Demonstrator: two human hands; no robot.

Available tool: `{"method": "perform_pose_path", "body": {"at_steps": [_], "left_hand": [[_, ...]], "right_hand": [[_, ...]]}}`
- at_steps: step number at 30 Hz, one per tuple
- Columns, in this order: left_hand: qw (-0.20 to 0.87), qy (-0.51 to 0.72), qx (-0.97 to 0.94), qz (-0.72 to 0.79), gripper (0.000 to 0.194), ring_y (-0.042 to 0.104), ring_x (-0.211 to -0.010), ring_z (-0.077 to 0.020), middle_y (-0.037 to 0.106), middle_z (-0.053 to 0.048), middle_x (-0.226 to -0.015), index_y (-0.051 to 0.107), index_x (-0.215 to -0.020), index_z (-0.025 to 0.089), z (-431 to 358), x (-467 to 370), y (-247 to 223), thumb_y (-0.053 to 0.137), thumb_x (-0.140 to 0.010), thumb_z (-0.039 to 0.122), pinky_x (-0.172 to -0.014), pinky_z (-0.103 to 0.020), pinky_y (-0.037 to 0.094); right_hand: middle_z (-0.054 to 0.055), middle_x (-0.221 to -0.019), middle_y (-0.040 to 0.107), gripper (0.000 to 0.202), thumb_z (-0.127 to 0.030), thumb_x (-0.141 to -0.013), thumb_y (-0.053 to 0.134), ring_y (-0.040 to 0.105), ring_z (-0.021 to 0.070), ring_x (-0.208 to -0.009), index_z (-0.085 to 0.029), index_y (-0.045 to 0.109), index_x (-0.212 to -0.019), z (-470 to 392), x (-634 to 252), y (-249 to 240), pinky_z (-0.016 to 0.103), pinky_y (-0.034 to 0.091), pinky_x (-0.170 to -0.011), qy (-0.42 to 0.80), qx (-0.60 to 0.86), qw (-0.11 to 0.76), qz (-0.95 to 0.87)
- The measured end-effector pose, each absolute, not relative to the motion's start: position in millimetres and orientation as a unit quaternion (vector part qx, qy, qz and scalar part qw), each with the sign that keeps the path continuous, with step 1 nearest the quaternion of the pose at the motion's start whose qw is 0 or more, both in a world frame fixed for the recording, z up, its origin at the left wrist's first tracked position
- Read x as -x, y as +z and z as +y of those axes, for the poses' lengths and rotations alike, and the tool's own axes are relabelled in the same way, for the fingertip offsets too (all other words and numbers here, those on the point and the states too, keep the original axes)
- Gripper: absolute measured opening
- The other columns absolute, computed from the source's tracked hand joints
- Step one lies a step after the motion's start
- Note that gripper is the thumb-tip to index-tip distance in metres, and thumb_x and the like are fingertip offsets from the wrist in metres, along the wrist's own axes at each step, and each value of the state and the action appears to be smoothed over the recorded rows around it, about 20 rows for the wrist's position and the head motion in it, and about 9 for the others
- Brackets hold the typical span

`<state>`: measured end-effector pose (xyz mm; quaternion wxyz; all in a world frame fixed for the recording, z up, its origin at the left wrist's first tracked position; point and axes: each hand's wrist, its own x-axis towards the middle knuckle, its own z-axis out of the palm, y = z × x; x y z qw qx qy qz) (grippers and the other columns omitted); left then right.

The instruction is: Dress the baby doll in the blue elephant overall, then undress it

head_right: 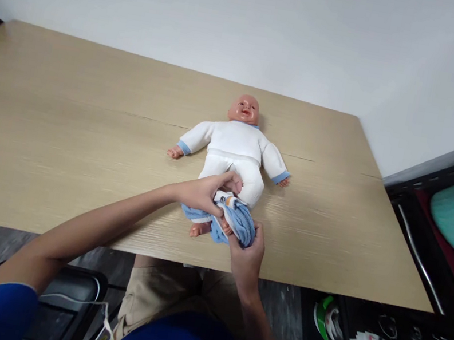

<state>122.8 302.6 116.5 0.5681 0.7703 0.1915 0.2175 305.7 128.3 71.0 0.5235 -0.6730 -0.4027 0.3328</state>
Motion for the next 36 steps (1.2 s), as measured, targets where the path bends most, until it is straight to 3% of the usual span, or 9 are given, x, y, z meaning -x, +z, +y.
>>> {"method": "perform_pose_path", "body": {"at_steps": [5, 11, 16, 19, 21, 25, 28, 32, 36], "left_hand": [[0.568, 0.237, -0.766, 0.185, 0.062, 0.076, -0.119, -0.0280, 0.078, -0.009, -0.125, 0.064, -0.137, 0.021, 297, -116, 115, 0.084, -0.079, 0.028, -0.107, -0.043, 0.059], [0.545, 0.244, -0.779, 0.191, 0.042, 0.076, -0.109, -0.0252, 0.082, -0.007, -0.117, 0.076, -0.126, 0.019, 299, -108, 113, 0.082, -0.086, 0.033, -0.099, -0.038, 0.059], [0.510, 0.221, -0.814, 0.166, 0.028, 0.074, -0.100, -0.0227, 0.080, -0.006, -0.106, 0.077, -0.115, 0.019, 306, -102, 115, 0.080, -0.099, 0.042, -0.095, -0.036, 0.058], [0.439, 0.206, -0.857, 0.174, 0.040, 0.075, -0.114, -0.0293, 0.083, -0.011, -0.117, 0.079, -0.124, 0.022, 304, -96, 119, 0.082, -0.102, 0.055, -0.106, -0.043, 0.058], [0.375, 0.213, -0.883, 0.188, 0.049, 0.071, -0.131, -0.0343, 0.082, -0.013, -0.132, 0.078, -0.133, 0.025, 301, -89, 120, 0.085, -0.101, 0.061, -0.125, -0.053, 0.051], [0.292, 0.245, -0.884, 0.272, 0.065, 0.040, -0.172, -0.0479, 0.054, -0.019, -0.182, 0.074, -0.138, 0.026, 293, -65, 117, 0.090, -0.094, 0.071, -0.147, -0.074, 0.019], [0.336, 0.250, -0.857, 0.302, 0.058, 0.023, -0.182, -0.0510, 0.029, -0.020, -0.196, 0.075, -0.130, 0.022, 291, -49, 113, 0.089, -0.096, 0.068, -0.147, -0.075, 0.024], [0.429, 0.298, -0.803, 0.287, 0.034, 0.042, -0.177, -0.0426, 0.044, -0.018, -0.189, 0.074, -0.108, 0.022, 300, -49, 109, 0.084, -0.104, 0.055, -0.148, -0.068, 0.031], [0.503, 0.365, -0.715, 0.320, 0.039, 0.066, -0.152, -0.0356, 0.065, -0.019, -0.168, 0.066, -0.098, 0.022, 312, -58, 98, 0.083, -0.102, 0.057, -0.131, -0.060, 0.055]], "right_hand": [[0.018, -0.141, 0.081, 0.061, -0.037, -0.085, 0.090, 0.081, 0.0330, -0.129, -0.024, 0.065, -0.140, 141, -316, 70, 0.049, 0.069, -0.108, 0.307, 0.611, 0.596, -0.421], [0.007, -0.111, 0.087, 0.031, -0.038, -0.091, 0.086, 0.083, 0.0290, -0.105, -0.024, 0.077, -0.117, 159, -355, 83, 0.045, 0.068, -0.097, 0.306, 0.601, 0.513, -0.530], [0.004, -0.108, 0.088, 0.026, -0.042, -0.092, 0.088, 0.082, 0.0313, -0.099, -0.027, 0.083, -0.113, 182, -391, 106, 0.047, 0.065, -0.092, 0.281, 0.565, 0.374, -0.680], [0.005, -0.107, 0.086, 0.024, -0.047, -0.096, 0.088, 0.080, 0.0316, -0.098, -0.028, 0.081, -0.107, 192, -402, 119, 0.046, 0.065, -0.090, 0.273, 0.522, 0.306, -0.748], [0.007, -0.108, 0.083, 0.024, -0.050, -0.099, 0.086, 0.078, 0.0322, -0.101, -0.028, 0.079, -0.106, 196, -405, 124, 0.048, 0.066, -0.093, 0.256, 0.504, 0.275, -0.778], [0.009, -0.117, 0.082, 0.027, -0.050, -0.100, 0.087, 0.077, 0.0345, -0.113, -0.028, 0.078, -0.113, 201, -410, 126, 0.053, 0.066, -0.104, 0.234, 0.477, 0.274, -0.801], [0.010, -0.126, 0.079, 0.022, -0.046, -0.105, 0.082, 0.076, 0.0330, -0.120, -0.028, 0.078, -0.117, 209, -413, 125, 0.053, 0.064, -0.111, 0.253, 0.460, 0.304, -0.795], [0.009, -0.123, 0.076, 0.022, -0.049, -0.107, 0.076, 0.075, 0.0307, -0.119, -0.028, 0.077, -0.111, 235, -411, 121, 0.048, 0.064, -0.108, 0.310, 0.470, 0.350, -0.749], [0.004, -0.106, 0.073, 0.034, -0.059, -0.102, 0.075, 0.071, 0.0263, -0.102, -0.026, 0.074, -0.112, 266, -401, 107, 0.040, 0.062, -0.092, 0.397, 0.491, 0.389, -0.671]]}}
